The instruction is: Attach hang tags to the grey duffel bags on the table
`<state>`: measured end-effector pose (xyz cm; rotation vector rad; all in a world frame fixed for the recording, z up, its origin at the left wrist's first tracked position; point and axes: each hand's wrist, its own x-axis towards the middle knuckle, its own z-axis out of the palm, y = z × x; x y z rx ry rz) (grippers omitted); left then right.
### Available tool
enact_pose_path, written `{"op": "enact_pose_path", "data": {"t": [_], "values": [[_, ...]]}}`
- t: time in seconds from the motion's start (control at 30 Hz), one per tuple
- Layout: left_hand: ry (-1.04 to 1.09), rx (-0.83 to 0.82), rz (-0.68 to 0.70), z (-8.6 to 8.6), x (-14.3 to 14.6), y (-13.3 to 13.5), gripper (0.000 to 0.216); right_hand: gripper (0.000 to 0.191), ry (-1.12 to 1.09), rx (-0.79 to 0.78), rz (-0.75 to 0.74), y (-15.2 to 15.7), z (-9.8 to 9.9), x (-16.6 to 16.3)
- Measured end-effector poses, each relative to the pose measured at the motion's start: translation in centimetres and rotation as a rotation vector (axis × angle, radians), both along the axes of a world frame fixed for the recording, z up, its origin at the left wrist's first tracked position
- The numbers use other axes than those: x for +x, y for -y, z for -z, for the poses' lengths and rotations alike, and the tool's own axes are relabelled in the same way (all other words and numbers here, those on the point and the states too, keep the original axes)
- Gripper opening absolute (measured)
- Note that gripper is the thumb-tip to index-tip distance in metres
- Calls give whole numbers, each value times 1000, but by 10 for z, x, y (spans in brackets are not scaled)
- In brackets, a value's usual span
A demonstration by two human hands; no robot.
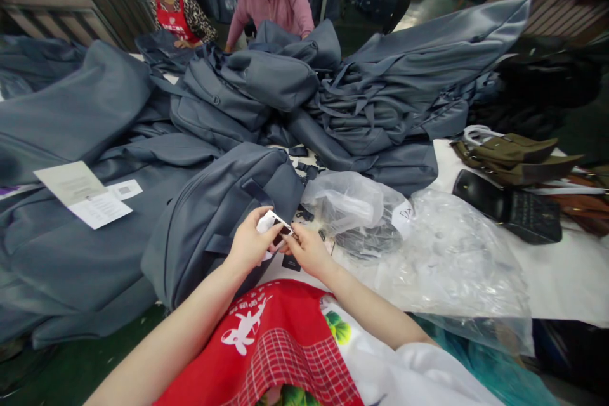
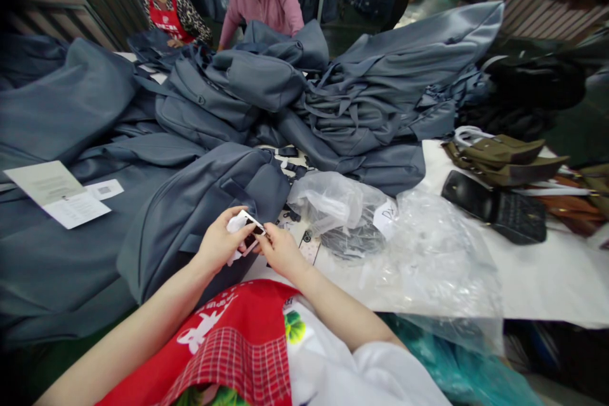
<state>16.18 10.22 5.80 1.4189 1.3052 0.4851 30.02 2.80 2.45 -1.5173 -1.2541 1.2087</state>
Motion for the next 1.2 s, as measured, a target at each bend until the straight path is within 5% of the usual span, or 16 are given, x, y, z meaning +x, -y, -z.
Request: {"op": "enact_pose_path", "data": {"t": [0.13,0.43,0.6,0.73,0.93,1.07,1.2], "values": [[-31,-57,94,-2,-13,-9,40,24,-45,-11,-60,1,-1,9],[-187,-289,617,-9,-48,-11,42,44,-169,15,-169,-5,-7,13],[-106,-350,531,-8,-47,13,33,47,-734,-267,-138,-1,8,-8],[-126,-267,397,-1,-46,30,30,47,-804,-337,-82,-5,15,6],[-6,-54,393,6,-51,31,32,40,-1053,-559,58,-28,12,38],[-102,-34,485,-10,-55,20,24,33,-1156,-534,43,-47,1,20],[-53,-131,419,-25,-67,14,31,31,-1188,-433,-27,-73,-14,-11]]}}
